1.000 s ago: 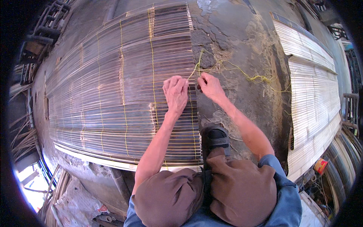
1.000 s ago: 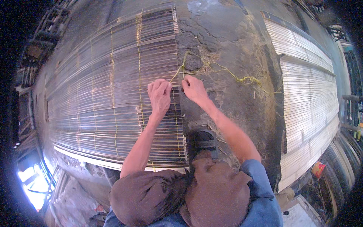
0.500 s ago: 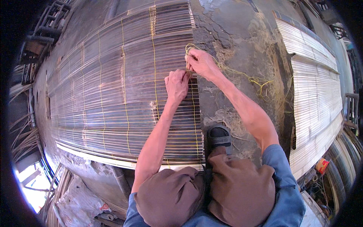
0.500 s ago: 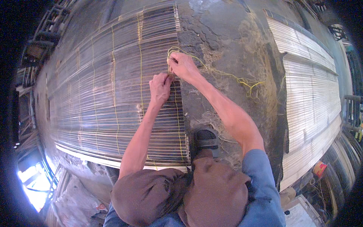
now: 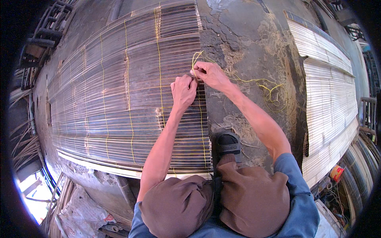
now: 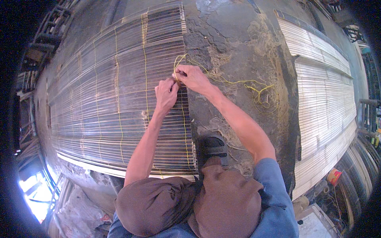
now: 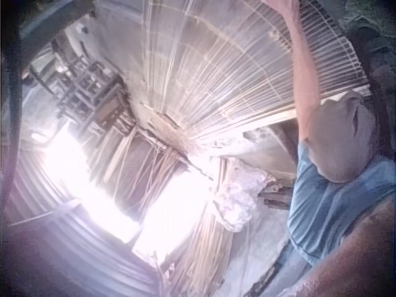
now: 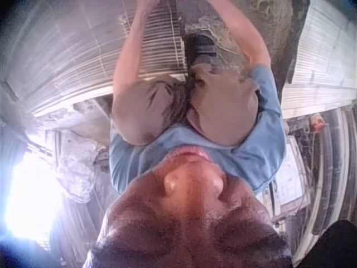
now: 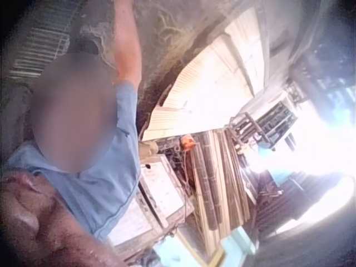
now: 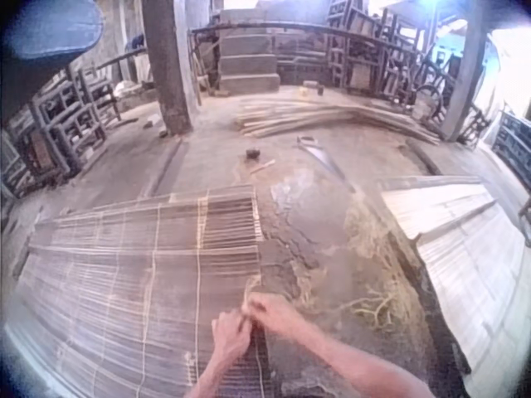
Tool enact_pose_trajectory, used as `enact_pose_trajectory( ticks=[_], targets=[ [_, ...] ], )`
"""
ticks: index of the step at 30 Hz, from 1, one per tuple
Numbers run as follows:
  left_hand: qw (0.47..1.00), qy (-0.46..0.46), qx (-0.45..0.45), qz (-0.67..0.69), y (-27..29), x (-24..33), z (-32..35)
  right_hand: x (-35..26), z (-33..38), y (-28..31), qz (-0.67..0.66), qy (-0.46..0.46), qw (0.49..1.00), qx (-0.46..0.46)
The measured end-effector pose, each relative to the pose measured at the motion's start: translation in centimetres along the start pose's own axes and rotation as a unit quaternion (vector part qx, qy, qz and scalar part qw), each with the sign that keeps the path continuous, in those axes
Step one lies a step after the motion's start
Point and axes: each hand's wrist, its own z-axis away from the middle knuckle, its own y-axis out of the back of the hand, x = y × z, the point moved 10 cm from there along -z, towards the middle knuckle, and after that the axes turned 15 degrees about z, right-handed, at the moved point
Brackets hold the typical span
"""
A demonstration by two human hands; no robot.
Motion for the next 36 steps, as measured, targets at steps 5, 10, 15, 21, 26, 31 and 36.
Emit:
enact_pose_trajectory(
  ticks=[5,10,15,21,26,31,36],
  targets=[
    [0.999,-0.030,0.018,-0.029,0.3,1.5,0.3,2.4,0.9,0.9,0.025,-0.065,0.993,0.093],
    [0.984,-0.095,0.147,-0.041,1.9,3.1,1.7,8.2,5.4,-2.8,0.045,-0.176,0.981,0.063],
    [0.987,-0.110,0.111,-0.045,1.7,3.6,0.7,9.0,3.4,-1.7,-0.033,-0.178,0.975,0.130],
    [1.000,-0.015,0.014,-0.005,1.0,0.0,-1.5,1.1,-2.2,1.3,-0.023,-0.092,0.993,0.072],
    [0.998,0.040,-0.044,0.001,-0.6,-1.9,-1.5,2.1,-2.2,-1.6,-0.205,-0.108,0.970,-0.072],
    [0.999,0.023,-0.011,-0.020,-0.5,-1.2,-1.9,3.9,-0.5,-2.2,-0.205,-0.039,0.974,-0.093],
    [0.999,0.022,0.005,-0.022,-0.1,-1.6,-1.7,2.1,-1.7,-2.0,-0.069,0.025,0.997,-0.032]
  ],
)
